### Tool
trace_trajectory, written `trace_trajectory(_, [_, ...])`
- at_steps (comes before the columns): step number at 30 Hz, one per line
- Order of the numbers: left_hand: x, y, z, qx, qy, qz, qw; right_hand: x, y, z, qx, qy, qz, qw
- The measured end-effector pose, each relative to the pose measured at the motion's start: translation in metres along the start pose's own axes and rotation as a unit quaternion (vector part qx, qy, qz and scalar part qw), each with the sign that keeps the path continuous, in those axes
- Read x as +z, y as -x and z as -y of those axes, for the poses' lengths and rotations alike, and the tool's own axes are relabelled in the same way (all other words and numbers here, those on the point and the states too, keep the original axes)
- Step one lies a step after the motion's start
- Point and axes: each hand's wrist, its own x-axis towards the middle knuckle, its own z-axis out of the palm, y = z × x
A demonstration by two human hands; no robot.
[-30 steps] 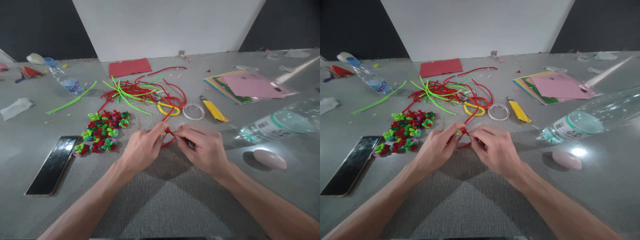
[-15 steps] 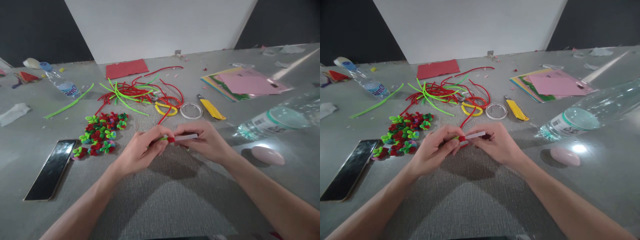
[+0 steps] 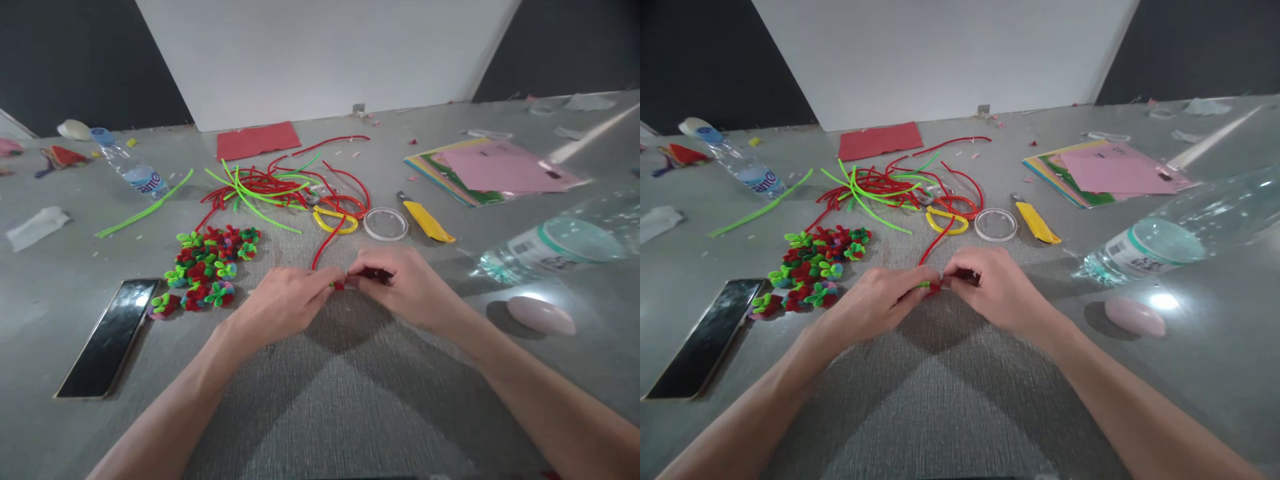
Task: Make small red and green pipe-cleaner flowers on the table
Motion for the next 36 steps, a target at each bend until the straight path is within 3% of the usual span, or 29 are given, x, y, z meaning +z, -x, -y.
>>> trace_trajectory(8, [0.006,-0.002,-0.004,-0.030,-0.037,-0.005,0.999,0.010,0.005,0.004,-0.080,0.106,-0.110,0.985])
trace_trajectory(20, [0.007,-0.002,-0.006,-0.049,0.038,-0.065,0.996,0.017,0.010,0.009,-0.102,0.111,-0.139,0.979])
trace_trajectory(25, [0.002,-0.002,-0.007,-0.079,0.136,-0.120,0.980,0.019,0.010,0.011,-0.098,0.077,-0.170,0.978])
trace_trajectory(29, [0.001,-0.001,-0.006,-0.082,0.261,-0.154,0.950,0.019,0.009,0.013,-0.072,0.035,-0.180,0.980])
trace_trajectory(33, [0.004,0.001,-0.006,-0.045,0.397,-0.139,0.906,0.017,0.007,0.011,-0.024,-0.063,-0.159,0.985])
trace_trajectory(36, [0.004,0.003,-0.003,-0.004,0.430,-0.103,0.897,0.012,0.005,0.008,0.029,-0.180,-0.108,0.977])
